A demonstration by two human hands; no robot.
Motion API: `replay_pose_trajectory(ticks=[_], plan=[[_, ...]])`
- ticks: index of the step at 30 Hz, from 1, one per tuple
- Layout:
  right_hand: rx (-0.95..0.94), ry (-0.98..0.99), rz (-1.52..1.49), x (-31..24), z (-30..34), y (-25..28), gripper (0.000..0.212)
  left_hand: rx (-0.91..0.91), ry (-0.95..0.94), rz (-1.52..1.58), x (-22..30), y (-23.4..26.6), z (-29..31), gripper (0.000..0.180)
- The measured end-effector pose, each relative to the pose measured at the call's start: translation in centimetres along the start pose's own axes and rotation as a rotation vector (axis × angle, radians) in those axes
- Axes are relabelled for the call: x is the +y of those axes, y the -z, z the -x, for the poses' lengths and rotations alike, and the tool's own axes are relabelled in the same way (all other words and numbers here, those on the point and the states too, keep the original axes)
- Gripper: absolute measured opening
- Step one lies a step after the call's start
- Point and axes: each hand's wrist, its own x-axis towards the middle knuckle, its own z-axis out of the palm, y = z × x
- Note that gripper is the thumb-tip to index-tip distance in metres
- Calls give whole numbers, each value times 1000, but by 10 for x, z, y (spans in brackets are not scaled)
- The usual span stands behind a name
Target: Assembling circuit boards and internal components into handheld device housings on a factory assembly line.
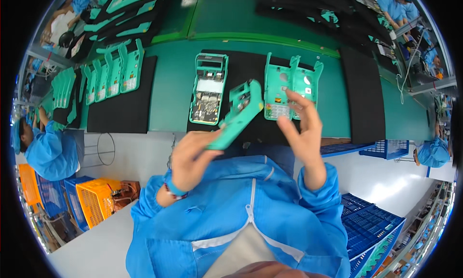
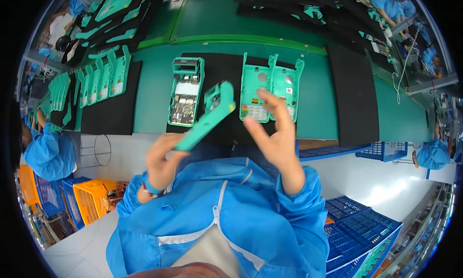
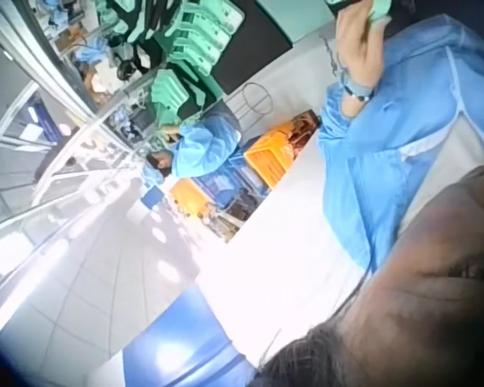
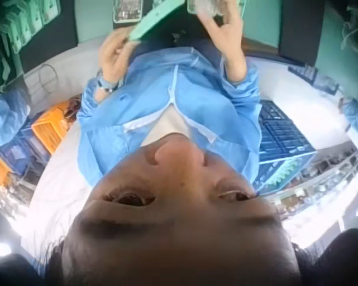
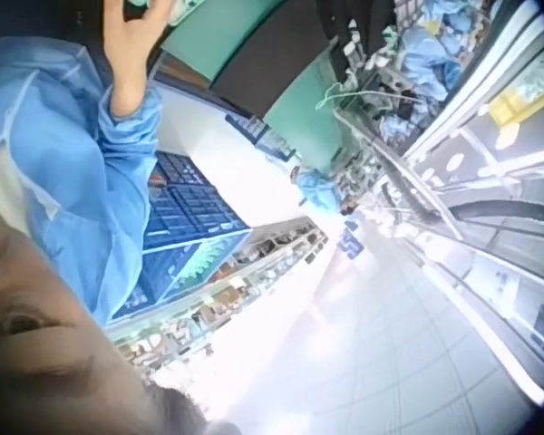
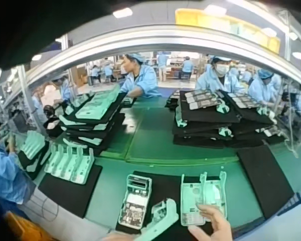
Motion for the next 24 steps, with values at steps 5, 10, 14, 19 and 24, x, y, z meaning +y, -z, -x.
replay_pose_trajectory(ticks=[5, 10, 14, 19, 24], plan=[[-175, -219, -206, -23, 18, -23, 86, 137, 401, 1189, -21, -8, 34, 44], [-151, -116, 23, -57, 3, -37, 57, 81, 478, 1851, -50, -47, 58, 55], [-116, -99, -14, -57, 7, -42, 64, 47, 630, 2013, -48, -60, 65, 49], [-119, -9, -33, -59, 16, -41, 65, 26, 688, 1899, -49, -59, 71, 43], [-90, 73, -47, -51, 18, -41, 68, 74, 728, 1852, -44, -59, 68, 41]])
